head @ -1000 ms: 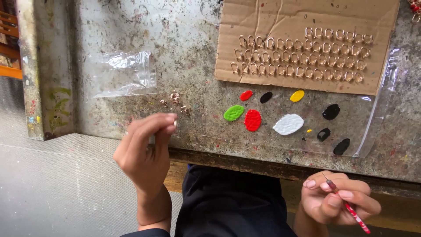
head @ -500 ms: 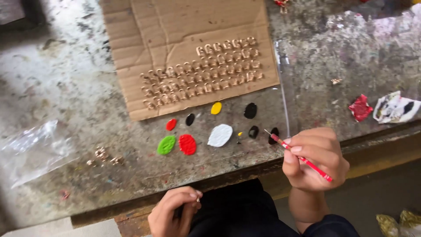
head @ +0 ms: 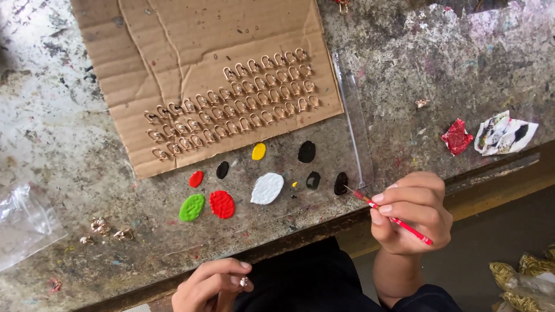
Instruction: Applying paint to small metal jewelry components using a fine-tipped brush.
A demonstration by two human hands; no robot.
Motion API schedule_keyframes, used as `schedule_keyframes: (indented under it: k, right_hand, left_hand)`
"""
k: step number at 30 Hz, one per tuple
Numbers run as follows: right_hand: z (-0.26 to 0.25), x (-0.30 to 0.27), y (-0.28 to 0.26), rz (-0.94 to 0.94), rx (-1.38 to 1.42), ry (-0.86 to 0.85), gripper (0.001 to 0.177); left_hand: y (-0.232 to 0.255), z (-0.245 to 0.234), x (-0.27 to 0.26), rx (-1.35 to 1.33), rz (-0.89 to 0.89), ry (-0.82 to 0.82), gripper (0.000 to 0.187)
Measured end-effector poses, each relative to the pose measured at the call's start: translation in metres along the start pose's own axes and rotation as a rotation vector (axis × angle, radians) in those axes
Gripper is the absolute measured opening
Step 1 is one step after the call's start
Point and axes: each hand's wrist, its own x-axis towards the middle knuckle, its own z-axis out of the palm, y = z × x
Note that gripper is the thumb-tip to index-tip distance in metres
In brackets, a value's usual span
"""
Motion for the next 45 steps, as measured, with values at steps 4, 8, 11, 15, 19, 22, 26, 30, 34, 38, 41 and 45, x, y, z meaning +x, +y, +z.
schedule_keyframes:
  k: [4,8,11,15,19,22,26,30,34,38,41,45]
  right_hand:
    - [0.000,0.001,0.000,0.000,0.004,0.003,0.016]
    - [0.003,0.006,-0.003,-0.009,-0.002,-0.015,0.017]
    - [0.003,0.004,-0.002,-0.020,0.001,0.001,0.016]
    - [0.004,0.006,-0.006,-0.018,-0.009,-0.013,0.016]
    - [0.003,0.003,-0.004,-0.012,-0.012,-0.011,0.016]
    - [0.003,0.003,-0.004,-0.019,-0.015,-0.013,0.016]
    - [0.004,0.004,-0.002,-0.049,-0.013,-0.005,0.016]
    - [0.004,0.004,-0.002,-0.044,-0.011,-0.013,0.016]
    - [0.004,0.002,-0.001,-0.050,-0.008,-0.001,0.016]
    - [0.005,0.001,0.000,-0.056,-0.009,0.012,0.016]
    - [0.005,0.001,-0.001,-0.056,-0.005,0.004,0.016]
    - [0.006,0.002,-0.003,-0.051,-0.011,0.011,0.017]
  left_hand:
    - [-0.011,0.001,-0.008,-0.137,-0.055,0.034,0.007]
    - [-0.017,-0.001,-0.009,-0.113,-0.030,0.053,0.008]
    - [-0.022,-0.002,-0.006,-0.129,0.046,0.039,0.008]
    - [-0.024,-0.003,-0.010,-0.159,0.005,0.047,0.007]
    - [-0.018,-0.003,-0.006,-0.140,0.001,0.054,0.003]
    - [-0.015,0.000,-0.005,-0.131,0.001,0.077,0.006]
    - [-0.014,0.000,-0.003,-0.134,0.018,0.078,0.004]
    - [-0.014,-0.002,-0.004,-0.141,-0.018,0.072,0.007]
    - [-0.016,-0.003,-0.004,-0.136,0.022,0.047,0.006]
    - [-0.015,-0.002,-0.003,-0.142,0.024,0.058,0.006]
    - [-0.013,-0.002,-0.003,-0.140,0.022,0.069,0.002]
    - [-0.014,-0.002,-0.002,-0.153,0.020,0.067,0.003]
